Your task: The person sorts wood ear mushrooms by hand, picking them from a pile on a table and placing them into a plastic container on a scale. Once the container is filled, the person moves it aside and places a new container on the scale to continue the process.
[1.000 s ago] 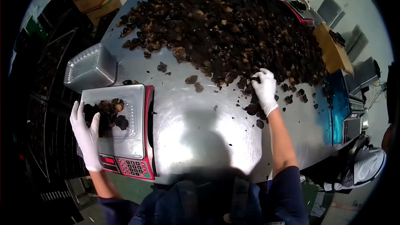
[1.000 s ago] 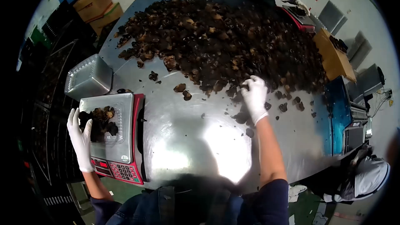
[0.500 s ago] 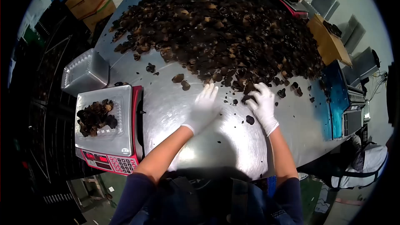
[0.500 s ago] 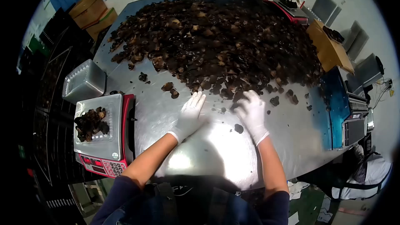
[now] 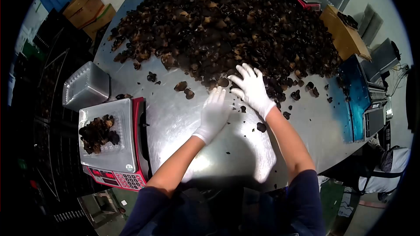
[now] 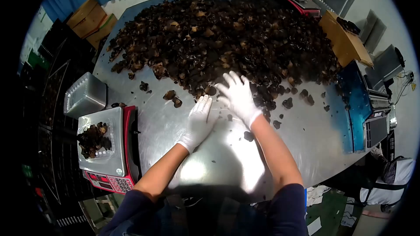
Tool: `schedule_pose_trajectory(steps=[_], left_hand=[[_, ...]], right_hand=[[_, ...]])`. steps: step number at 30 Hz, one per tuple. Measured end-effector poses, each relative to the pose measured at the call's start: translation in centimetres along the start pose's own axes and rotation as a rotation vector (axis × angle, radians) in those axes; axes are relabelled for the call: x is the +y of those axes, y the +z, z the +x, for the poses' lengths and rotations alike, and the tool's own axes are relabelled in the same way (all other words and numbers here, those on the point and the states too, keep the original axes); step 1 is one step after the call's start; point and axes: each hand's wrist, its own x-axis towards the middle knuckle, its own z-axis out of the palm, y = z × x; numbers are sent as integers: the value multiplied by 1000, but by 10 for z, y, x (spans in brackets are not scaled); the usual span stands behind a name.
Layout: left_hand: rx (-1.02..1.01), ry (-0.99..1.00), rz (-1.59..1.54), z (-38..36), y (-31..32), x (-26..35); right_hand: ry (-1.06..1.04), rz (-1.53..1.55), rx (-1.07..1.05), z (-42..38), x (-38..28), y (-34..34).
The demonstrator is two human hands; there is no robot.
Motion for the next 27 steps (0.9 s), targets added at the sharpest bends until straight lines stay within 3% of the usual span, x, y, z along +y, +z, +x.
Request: schedule_pose_trajectory(steps=[5, 12, 14, 16, 20, 22, 24, 25, 26, 27], left_hand=[[-35, 136, 25, 9, -2, -12], [-138, 316, 32, 32, 17, 21], [-200, 356, 24, 22, 21, 23], [-439, 558, -104, 11, 20, 25], [-256, 389, -76, 24, 18, 14], [-305, 300, -136, 40, 9, 22], [-201, 607, 27, 48, 29, 21], [-303, 702, 79, 40, 29, 27], [-308, 708, 78, 26, 29, 36], [-412, 672, -177, 9, 29, 46]], right_hand=[[225, 18, 113, 23, 65, 13], [212, 89, -10, 16, 77, 9], [199, 84, -94, 15, 79, 5], [222, 64, -223, 14, 79, -6], [251, 81, -281, 1, 74, -22], [269, 71, -316, -4, 75, -26], [287, 73, -335, -7, 75, -29], [293, 72, -332, -6, 77, -31], [283, 61, -337, -7, 77, -32], [276, 53, -344, -10, 76, -32]])
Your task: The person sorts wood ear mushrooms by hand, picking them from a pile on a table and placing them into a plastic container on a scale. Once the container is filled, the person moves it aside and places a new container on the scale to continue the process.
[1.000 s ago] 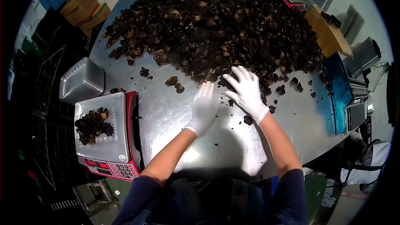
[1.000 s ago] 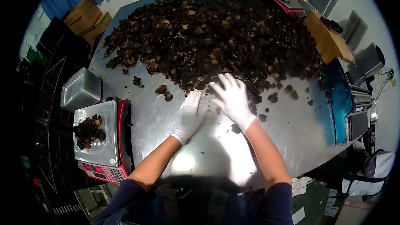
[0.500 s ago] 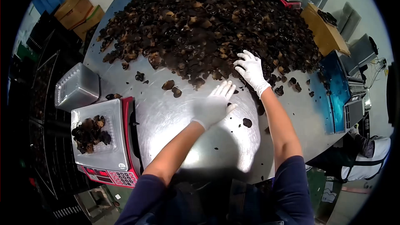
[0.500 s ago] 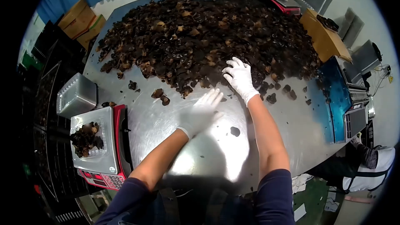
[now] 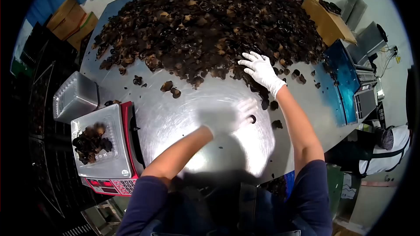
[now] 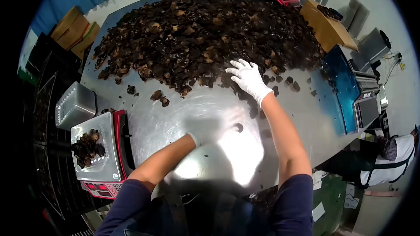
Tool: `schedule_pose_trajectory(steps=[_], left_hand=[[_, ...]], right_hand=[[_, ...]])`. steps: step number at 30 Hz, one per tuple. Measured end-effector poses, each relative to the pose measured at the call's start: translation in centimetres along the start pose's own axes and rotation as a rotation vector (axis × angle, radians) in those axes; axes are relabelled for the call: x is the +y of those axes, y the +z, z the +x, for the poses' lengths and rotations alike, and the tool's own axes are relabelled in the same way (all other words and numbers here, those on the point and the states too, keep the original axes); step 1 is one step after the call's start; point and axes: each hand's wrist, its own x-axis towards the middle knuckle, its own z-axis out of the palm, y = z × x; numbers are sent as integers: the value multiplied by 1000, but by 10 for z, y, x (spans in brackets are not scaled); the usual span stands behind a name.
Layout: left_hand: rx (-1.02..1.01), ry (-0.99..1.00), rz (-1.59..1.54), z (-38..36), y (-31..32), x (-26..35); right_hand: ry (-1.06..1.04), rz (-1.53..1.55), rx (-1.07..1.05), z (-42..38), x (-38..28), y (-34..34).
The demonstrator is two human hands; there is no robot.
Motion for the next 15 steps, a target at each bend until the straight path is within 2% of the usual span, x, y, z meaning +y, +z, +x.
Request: schedule_pose_trajectory(steps=[1, 2, 4, 5, 7, 11, 13, 15], left_hand=[[-9, 12, -269, -2, 0, 12], [-15, 16, -273, -4, -4, 16], [14, -277, -405, -18, -19, 18], [8, -276, -409, -26, -25, 9], [243, -402, 127, -39, -33, -14], [158, -376, 283, -29, -9, 14], [127, -281, 60, -10, 12, 49], [205, -69, 138, 1, 105, 79]], right_hand=[[-13, -21, 15, -3, -1, -4], [-50, 5, 101, -9, 1, -7], [-87, 53, 266, -25, 5, -12], [-81, 83, 318, -37, 6, -18], [-24, 97, 308, -60, 13, -22], [90, 118, 266, -104, 30, -19], [175, 197, 316, -124, 39, -17], [194, 213, 339, -143, 46, -21]])
